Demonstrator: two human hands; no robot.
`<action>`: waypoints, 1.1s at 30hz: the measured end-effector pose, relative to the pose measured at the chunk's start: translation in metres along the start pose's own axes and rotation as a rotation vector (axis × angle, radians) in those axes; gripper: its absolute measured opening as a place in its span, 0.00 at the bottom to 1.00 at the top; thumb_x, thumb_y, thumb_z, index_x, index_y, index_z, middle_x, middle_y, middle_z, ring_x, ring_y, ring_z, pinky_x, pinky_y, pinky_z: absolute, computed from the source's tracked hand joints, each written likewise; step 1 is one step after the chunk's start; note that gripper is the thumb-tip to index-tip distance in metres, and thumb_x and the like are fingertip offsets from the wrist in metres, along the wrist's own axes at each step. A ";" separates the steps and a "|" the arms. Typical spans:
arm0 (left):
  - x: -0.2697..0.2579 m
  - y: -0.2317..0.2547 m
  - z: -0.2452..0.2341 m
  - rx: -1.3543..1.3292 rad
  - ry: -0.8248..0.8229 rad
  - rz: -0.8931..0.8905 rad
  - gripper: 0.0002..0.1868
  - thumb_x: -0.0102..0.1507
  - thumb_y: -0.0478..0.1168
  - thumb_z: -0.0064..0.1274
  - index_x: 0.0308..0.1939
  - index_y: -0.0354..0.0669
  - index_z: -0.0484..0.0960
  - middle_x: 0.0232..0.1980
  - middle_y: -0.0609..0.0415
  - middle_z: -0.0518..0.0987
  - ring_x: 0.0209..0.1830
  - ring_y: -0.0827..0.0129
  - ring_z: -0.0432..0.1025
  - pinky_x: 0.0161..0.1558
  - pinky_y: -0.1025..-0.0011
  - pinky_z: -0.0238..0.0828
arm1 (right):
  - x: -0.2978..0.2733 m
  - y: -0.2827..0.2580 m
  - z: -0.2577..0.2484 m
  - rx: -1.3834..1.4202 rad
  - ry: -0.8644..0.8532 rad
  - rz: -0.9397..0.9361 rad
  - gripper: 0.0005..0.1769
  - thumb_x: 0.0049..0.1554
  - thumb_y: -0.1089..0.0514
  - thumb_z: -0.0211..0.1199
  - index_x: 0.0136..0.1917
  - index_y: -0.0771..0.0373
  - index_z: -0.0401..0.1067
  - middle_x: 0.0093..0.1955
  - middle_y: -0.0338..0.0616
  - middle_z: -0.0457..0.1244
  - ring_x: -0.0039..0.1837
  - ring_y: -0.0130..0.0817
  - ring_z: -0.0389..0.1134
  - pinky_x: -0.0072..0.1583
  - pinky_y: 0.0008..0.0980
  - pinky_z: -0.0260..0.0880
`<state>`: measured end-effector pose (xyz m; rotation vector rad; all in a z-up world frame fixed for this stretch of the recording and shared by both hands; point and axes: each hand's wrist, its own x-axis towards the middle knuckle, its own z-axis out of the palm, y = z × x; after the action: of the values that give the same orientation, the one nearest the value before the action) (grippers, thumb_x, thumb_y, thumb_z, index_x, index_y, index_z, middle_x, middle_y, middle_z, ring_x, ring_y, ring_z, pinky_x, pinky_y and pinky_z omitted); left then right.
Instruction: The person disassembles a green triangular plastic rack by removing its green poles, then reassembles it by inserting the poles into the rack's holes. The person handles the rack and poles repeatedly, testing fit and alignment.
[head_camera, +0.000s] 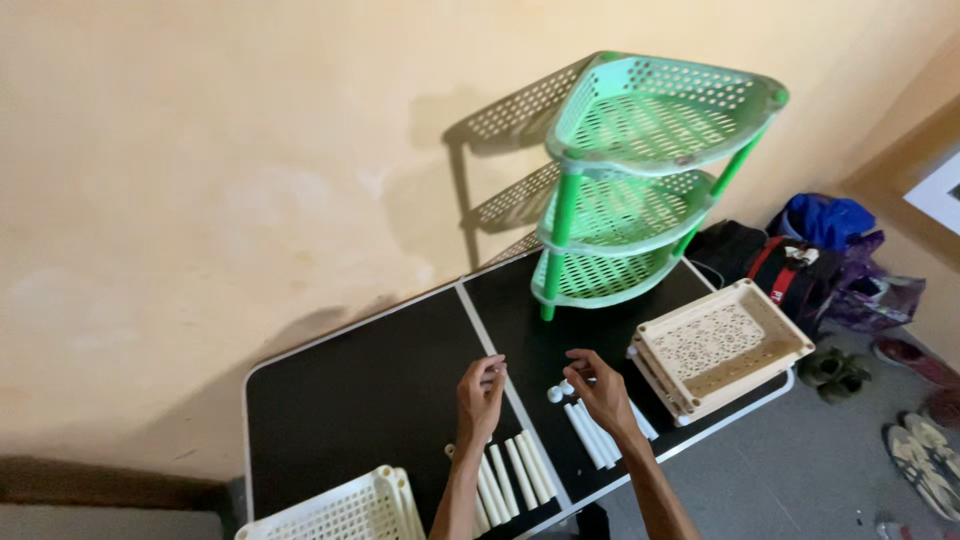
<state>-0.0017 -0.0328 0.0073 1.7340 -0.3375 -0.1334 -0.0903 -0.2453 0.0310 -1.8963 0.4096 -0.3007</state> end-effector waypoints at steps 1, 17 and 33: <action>0.003 0.006 0.015 0.017 -0.008 -0.003 0.14 0.68 0.41 0.52 0.56 0.44 0.81 0.51 0.52 0.82 0.47 0.68 0.80 0.43 0.71 0.80 | 0.003 0.004 -0.013 -0.018 0.016 -0.013 0.21 0.58 0.56 0.65 0.63 0.64 0.72 0.45 0.43 0.70 0.47 0.30 0.74 0.45 0.32 0.76; 0.110 0.165 0.177 0.219 -0.009 0.532 0.12 0.67 0.34 0.54 0.54 0.39 0.79 0.49 0.50 0.82 0.44 0.62 0.79 0.42 0.67 0.77 | 0.131 -0.039 -0.243 -0.093 0.241 -0.363 0.19 0.61 0.58 0.64 0.63 0.66 0.72 0.48 0.45 0.71 0.51 0.31 0.72 0.52 0.32 0.74; 0.225 0.280 0.167 0.534 0.233 0.784 0.07 0.69 0.37 0.53 0.50 0.41 0.82 0.43 0.50 0.82 0.43 0.62 0.78 0.45 0.65 0.77 | 0.269 -0.134 -0.334 -0.307 0.383 -0.613 0.14 0.61 0.62 0.67 0.60 0.64 0.75 0.51 0.51 0.67 0.49 0.36 0.72 0.47 0.33 0.74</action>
<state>0.1246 -0.3006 0.2702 1.9771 -0.9094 0.7817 0.0394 -0.5985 0.2767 -2.2386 0.1130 -1.0704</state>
